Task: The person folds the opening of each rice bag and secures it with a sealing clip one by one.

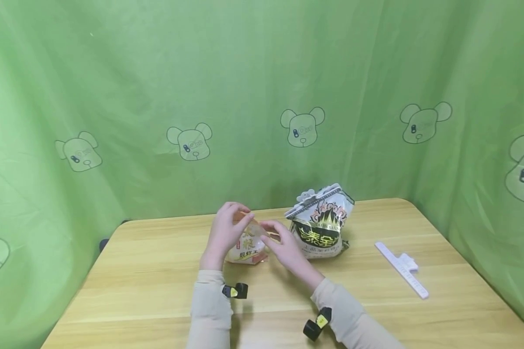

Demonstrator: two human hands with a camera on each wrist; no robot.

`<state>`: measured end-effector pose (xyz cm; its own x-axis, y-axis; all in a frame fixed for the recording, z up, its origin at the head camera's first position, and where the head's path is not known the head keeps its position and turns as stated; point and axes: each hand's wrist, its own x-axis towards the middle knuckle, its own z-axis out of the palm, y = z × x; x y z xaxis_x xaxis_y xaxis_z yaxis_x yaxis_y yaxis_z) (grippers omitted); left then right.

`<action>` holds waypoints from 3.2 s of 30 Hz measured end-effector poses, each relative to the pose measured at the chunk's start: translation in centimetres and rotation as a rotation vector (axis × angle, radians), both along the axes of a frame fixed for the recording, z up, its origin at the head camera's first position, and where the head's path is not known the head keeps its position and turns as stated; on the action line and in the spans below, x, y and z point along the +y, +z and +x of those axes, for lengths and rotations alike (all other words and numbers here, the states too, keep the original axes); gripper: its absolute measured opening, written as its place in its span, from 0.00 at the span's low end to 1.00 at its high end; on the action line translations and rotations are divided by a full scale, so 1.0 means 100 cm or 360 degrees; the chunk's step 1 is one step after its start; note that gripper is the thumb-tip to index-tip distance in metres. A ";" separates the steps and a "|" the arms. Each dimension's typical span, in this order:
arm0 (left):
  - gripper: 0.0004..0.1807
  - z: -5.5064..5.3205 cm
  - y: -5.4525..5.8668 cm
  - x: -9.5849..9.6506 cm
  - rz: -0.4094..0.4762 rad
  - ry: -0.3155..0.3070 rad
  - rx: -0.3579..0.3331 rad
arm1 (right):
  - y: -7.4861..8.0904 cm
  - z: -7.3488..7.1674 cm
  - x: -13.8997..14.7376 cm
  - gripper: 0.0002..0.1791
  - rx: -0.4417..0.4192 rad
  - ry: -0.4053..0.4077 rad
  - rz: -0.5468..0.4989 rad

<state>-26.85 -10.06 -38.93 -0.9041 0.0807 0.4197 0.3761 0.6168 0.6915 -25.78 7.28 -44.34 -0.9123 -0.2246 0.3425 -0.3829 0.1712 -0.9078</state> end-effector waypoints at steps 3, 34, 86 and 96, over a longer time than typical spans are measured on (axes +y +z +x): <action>0.13 0.000 0.001 -0.001 0.0016 -0.0011 0.0002 | 0.002 0.001 0.000 0.19 -0.0004 -0.0013 0.0018; 0.10 0.005 0.006 -0.015 0.0099 -0.0134 -0.0173 | -0.005 0.000 -0.004 0.18 -0.0059 -0.0153 0.0155; 0.09 0.004 0.003 -0.028 0.0287 -0.0314 -0.0357 | 0.003 -0.010 -0.023 0.06 0.0274 -0.0301 0.0265; 0.08 0.005 0.002 -0.026 0.0278 -0.0278 -0.0331 | 0.000 -0.013 -0.014 0.04 0.0308 -0.0359 0.0520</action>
<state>-26.39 -12.68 -38.75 -0.9507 0.1855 0.2485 0.3053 0.4205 0.8544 -27.09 5.92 -44.36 -0.8768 -0.1522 0.4561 -0.4610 0.5359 -0.7073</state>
